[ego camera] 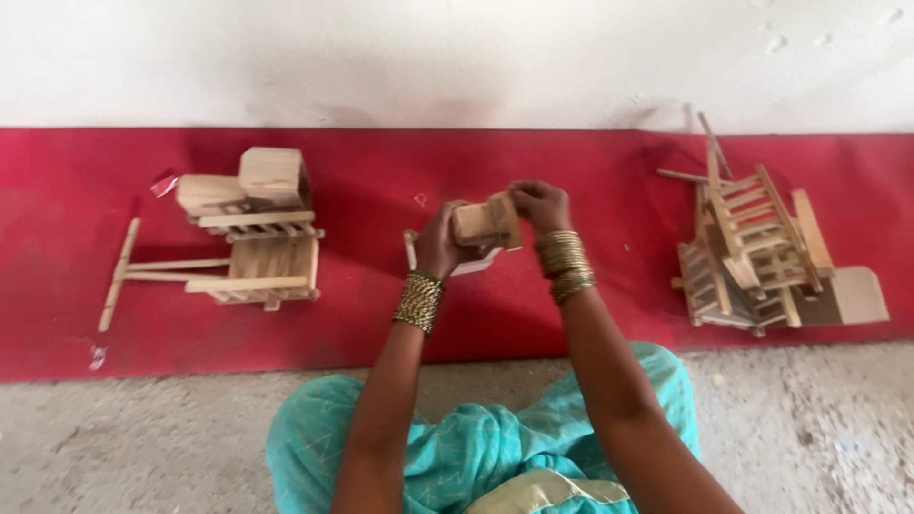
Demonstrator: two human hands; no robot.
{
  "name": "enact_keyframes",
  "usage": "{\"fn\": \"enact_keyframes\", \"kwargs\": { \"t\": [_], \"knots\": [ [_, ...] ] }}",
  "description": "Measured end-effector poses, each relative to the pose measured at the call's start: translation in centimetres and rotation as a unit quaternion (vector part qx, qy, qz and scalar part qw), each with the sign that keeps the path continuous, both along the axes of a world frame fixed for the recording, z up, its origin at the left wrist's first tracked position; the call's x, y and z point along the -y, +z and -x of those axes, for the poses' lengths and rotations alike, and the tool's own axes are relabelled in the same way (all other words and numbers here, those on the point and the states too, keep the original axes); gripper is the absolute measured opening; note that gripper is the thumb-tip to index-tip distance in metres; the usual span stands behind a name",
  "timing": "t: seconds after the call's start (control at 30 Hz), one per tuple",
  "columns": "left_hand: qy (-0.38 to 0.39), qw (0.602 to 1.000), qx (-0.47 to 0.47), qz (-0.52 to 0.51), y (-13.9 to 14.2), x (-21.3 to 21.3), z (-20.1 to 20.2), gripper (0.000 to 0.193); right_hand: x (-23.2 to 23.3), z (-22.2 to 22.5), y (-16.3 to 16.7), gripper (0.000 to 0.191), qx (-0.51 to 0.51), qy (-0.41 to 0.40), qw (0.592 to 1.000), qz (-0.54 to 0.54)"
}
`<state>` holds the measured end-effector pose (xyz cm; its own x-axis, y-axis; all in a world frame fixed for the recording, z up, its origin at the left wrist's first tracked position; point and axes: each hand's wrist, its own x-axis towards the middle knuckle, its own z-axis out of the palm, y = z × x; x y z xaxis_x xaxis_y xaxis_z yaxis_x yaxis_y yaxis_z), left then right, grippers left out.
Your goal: The person sits on the floor and assembles small wooden toy furniture, fitting parts of a toy cart and toy chairs together by hand, turning pieces over and pressing joints into place, then setting finished toys aside on the mat.
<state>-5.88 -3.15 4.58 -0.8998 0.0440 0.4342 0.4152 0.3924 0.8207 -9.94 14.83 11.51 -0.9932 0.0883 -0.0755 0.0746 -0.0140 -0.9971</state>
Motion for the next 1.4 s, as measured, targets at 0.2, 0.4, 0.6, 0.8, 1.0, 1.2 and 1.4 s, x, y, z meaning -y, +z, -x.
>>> {"fn": "enact_keyframes", "kwargs": {
  "t": [0.2, 0.4, 0.6, 0.8, 1.0, 1.2, 1.4],
  "knots": [
    [0.018, 0.998, -0.053, -0.013, 0.3, 0.1, 0.3, 0.077, -2.3, -3.6, -4.7, 0.022, 0.169, 0.179, 0.917, 0.313],
    [0.013, 0.998, -0.041, -0.034, 1.4, 0.4, -1.2, 0.081, -3.8, -7.6, -5.6, 0.026, 0.185, 0.167, 0.941, 0.231],
    [0.067, 0.98, -0.163, 0.087, 5.6, 4.0, -1.3, 0.08, -8.1, -8.2, -5.6, 0.023, 0.134, 0.156, 0.962, 0.18],
    [0.148, 0.902, -0.264, 0.307, 10.9, 10.2, 3.9, 0.053, -10.3, -7.8, -7.6, 0.023, 0.127, 0.102, 0.98, 0.116],
    [0.19, 0.821, -0.324, 0.43, 15.7, 16.8, 10.3, 0.037, -11.1, -6.5, -10.3, 0.022, 0.083, 0.11, 0.988, 0.073],
    [0.216, 0.835, -0.204, 0.463, 15.1, 22.8, 13.4, 0.045, -12.4, -4.7, -13.0, 0.022, 0.062, 0.103, 0.989, 0.086],
    [0.23, 0.824, 0.037, 0.516, 11.5, 25.3, 17.4, 0.033, -12.8, -4.1, -13.9, 0.023, 0.071, 0.104, 0.988, 0.09]
  ]
}}
